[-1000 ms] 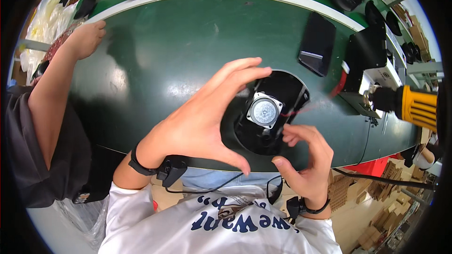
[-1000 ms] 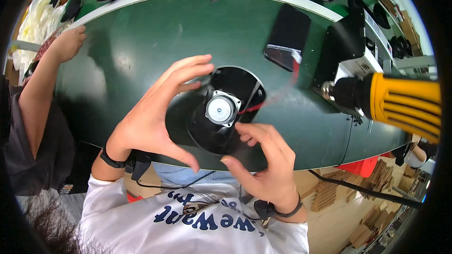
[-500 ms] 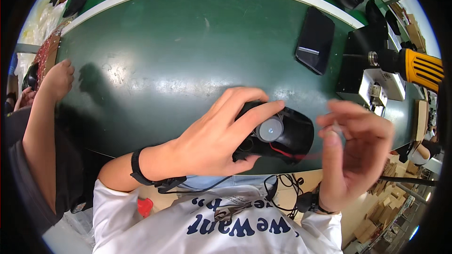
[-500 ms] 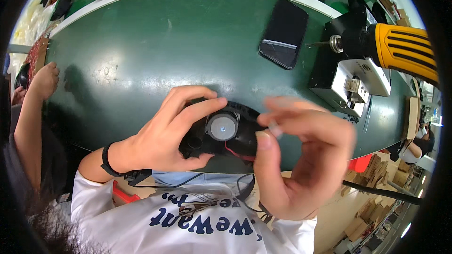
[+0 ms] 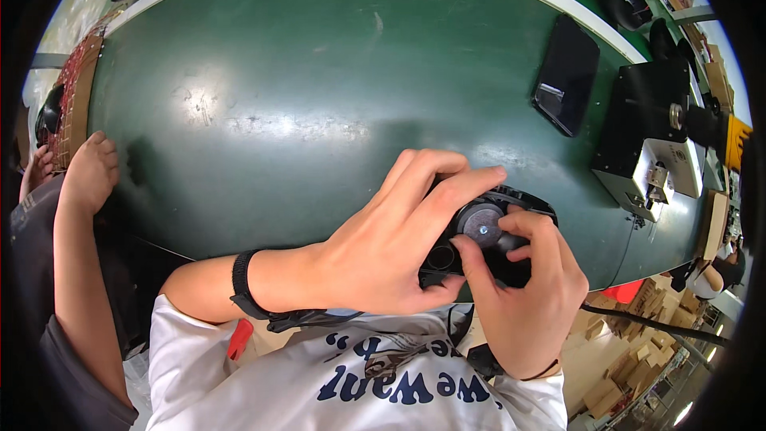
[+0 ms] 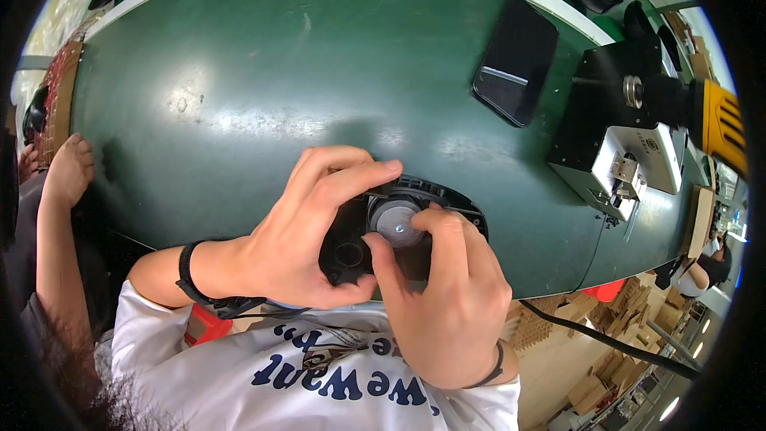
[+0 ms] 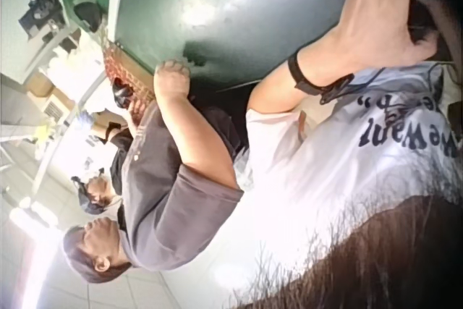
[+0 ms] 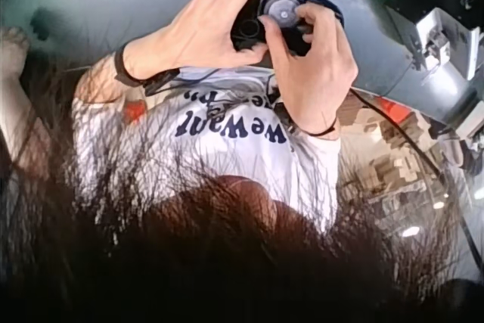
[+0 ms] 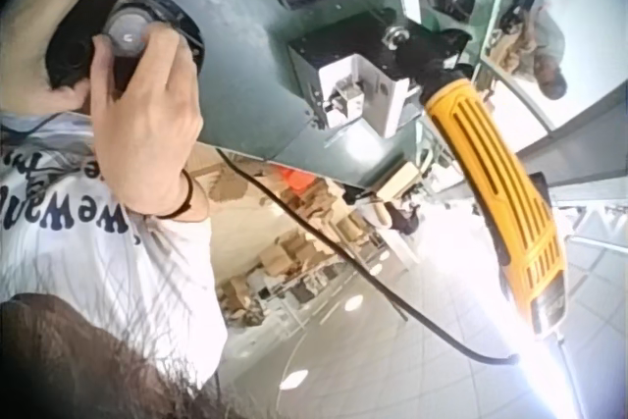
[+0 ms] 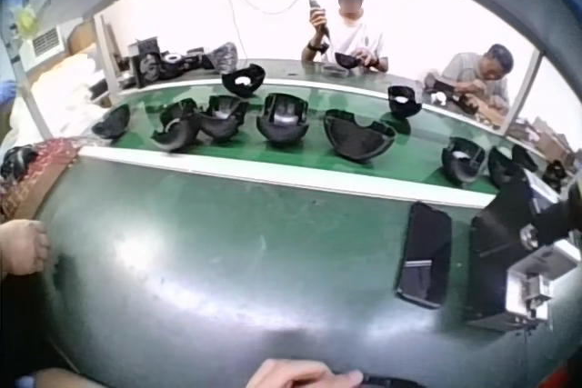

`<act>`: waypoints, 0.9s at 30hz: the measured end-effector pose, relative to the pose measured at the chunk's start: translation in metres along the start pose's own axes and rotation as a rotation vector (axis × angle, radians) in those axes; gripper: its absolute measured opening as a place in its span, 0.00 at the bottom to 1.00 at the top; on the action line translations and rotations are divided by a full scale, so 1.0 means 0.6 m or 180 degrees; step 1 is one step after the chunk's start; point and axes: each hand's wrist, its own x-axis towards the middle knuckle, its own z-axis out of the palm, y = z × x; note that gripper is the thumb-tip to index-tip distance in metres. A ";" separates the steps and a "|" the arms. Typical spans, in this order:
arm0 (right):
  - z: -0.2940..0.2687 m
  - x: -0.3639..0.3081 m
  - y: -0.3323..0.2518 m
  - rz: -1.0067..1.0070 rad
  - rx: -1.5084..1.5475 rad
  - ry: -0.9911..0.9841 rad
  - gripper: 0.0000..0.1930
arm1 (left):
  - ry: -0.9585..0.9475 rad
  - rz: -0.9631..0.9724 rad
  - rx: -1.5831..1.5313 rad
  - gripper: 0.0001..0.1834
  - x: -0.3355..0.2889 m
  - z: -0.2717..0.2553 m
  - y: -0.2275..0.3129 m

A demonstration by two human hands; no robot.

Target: Manually assemble internal speaker components using an electric screwdriver.

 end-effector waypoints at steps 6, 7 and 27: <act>0.003 -0.002 -0.003 0.0247 0.0176 -0.0090 0.18 | 0.0177 0.0192 0.0081 0.43 0.001 0.006 -0.007; 0.004 -0.002 -0.001 0.0230 0.0145 -0.0051 0.18 | 0.0165 0.0159 0.0091 0.42 0.002 0.006 -0.006; -0.008 -0.001 0.007 0.0329 0.0481 -0.0148 0.18 | -0.0020 0.0122 0.0016 0.46 0.004 -0.005 0.001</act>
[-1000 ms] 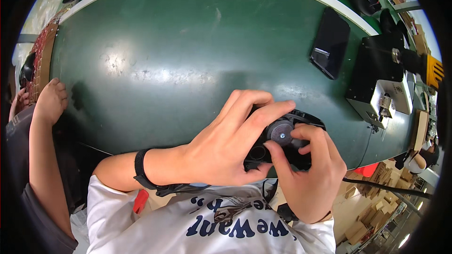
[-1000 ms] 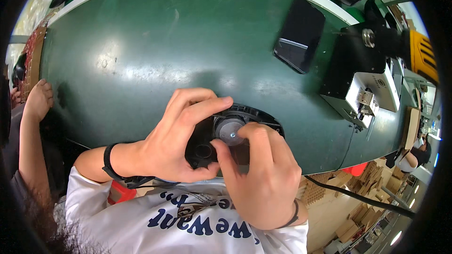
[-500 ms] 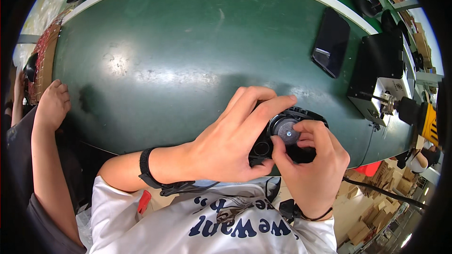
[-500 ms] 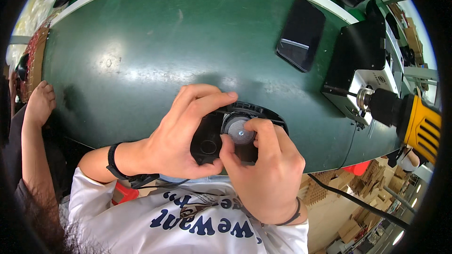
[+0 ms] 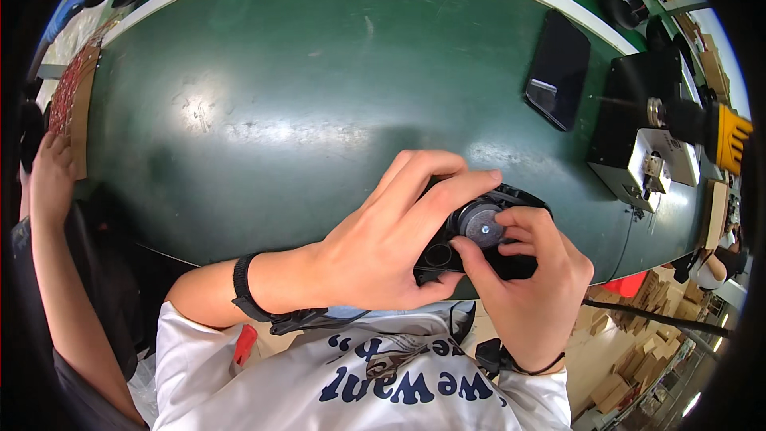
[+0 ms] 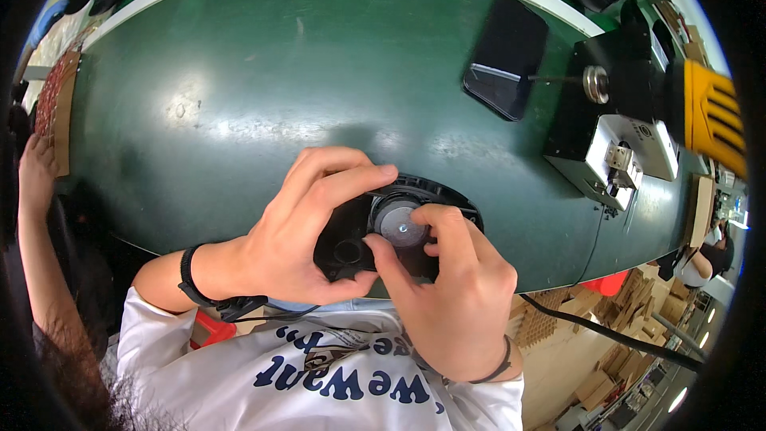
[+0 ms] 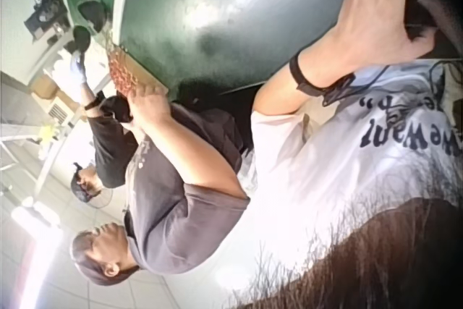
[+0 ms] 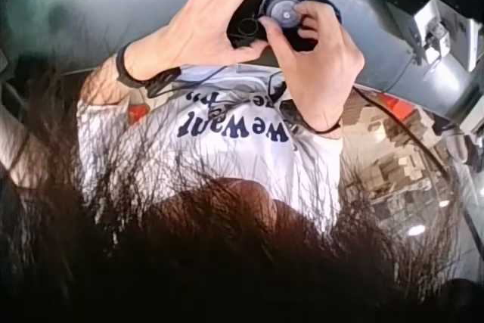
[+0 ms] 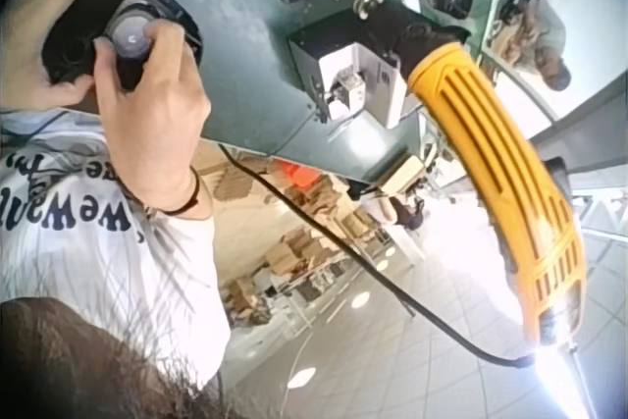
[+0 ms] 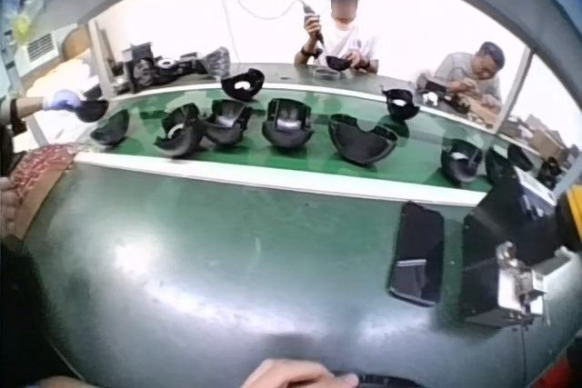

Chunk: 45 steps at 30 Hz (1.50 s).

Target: Manually assemble internal speaker components using an electric screwdriver.

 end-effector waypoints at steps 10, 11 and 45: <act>-0.002 0.003 0.003 -0.0089 -0.0050 -0.0002 0.18 | 0.0012 0.0030 0.0090 0.45 0.001 0.003 -0.003; -0.002 0.003 0.003 -0.0091 -0.0073 -0.0004 0.18 | -0.0004 0.0034 0.0091 0.45 0.001 0.002 -0.003; -0.010 0.001 0.002 -0.0063 -0.0125 -0.0064 0.19 | -0.0202 -0.0117 0.0089 0.37 0.004 -0.008 0.005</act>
